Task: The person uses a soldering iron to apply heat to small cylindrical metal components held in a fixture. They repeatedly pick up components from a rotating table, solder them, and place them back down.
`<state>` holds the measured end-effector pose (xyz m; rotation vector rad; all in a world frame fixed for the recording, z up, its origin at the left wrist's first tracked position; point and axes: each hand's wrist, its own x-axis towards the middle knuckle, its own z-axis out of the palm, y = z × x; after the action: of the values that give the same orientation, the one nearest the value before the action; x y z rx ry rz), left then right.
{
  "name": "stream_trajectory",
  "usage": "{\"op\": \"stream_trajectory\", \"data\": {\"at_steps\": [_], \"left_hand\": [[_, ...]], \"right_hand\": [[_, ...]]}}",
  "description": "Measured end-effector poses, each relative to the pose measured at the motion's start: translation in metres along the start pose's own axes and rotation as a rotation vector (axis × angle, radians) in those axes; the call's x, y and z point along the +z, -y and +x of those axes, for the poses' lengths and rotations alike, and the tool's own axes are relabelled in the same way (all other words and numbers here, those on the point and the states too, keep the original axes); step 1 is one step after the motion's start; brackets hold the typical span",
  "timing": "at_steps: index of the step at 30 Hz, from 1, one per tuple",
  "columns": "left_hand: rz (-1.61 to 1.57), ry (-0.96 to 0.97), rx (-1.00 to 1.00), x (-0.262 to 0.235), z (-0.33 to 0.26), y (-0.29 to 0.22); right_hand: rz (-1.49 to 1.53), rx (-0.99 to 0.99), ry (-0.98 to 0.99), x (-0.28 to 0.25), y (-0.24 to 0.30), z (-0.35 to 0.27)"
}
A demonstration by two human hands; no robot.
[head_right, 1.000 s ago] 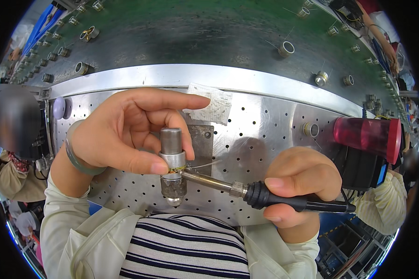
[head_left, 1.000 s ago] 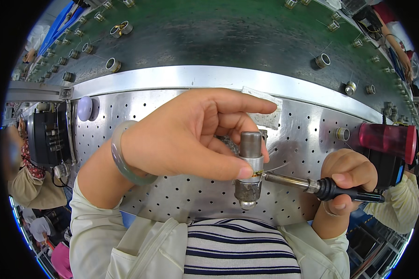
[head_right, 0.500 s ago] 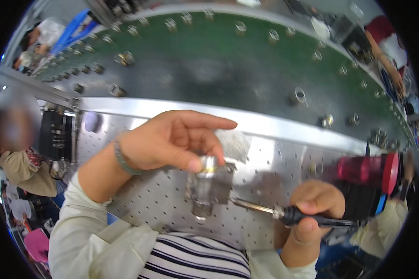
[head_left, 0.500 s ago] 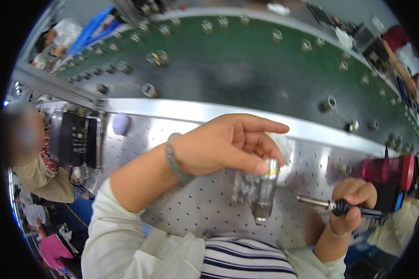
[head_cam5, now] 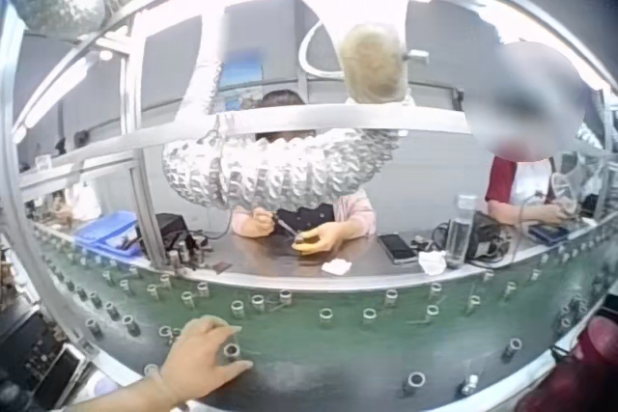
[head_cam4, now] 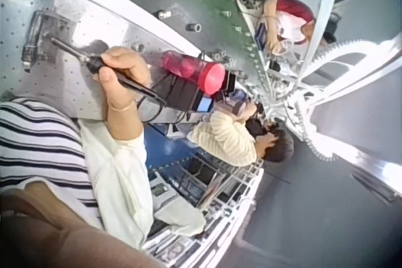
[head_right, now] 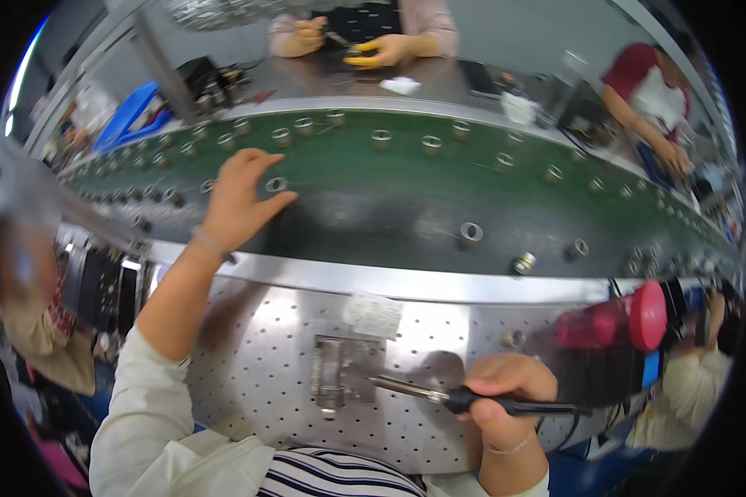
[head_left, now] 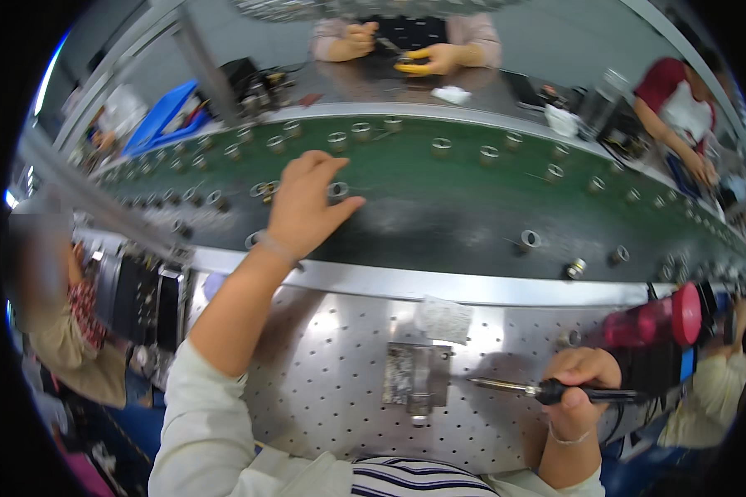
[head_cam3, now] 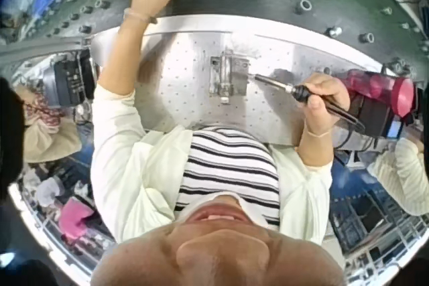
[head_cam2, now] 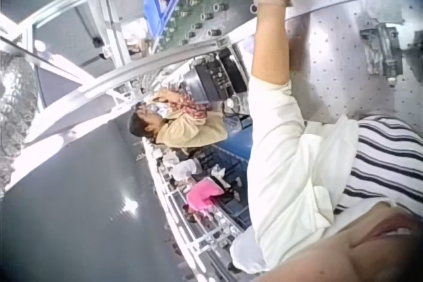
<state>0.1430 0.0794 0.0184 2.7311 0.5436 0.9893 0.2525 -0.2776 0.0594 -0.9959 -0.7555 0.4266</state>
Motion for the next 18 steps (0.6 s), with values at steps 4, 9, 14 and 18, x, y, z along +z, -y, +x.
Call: {"op": "stream_trajectory", "data": {"at_steps": [4, 9, 14, 18], "left_hand": [[-0.257, 0.197, 0.046, -0.002, 0.012, -0.042], [-0.554, 0.459, 0.143, 0.075, 0.035, -0.119], [-0.542, 0.474, 0.107, 0.119, 0.044, -0.152], [-0.512, 0.508, 0.146, 0.109, 0.035, -0.139]], "right_hand": [[0.074, 0.058, 0.056, -0.002, -0.003, 0.002], [0.058, 0.01, 0.074, -0.016, 0.004, -0.001], [0.065, 0.019, 0.032, -0.017, 0.009, -0.002], [0.035, 0.023, 0.071, -0.018, 0.011, -0.003]]}}
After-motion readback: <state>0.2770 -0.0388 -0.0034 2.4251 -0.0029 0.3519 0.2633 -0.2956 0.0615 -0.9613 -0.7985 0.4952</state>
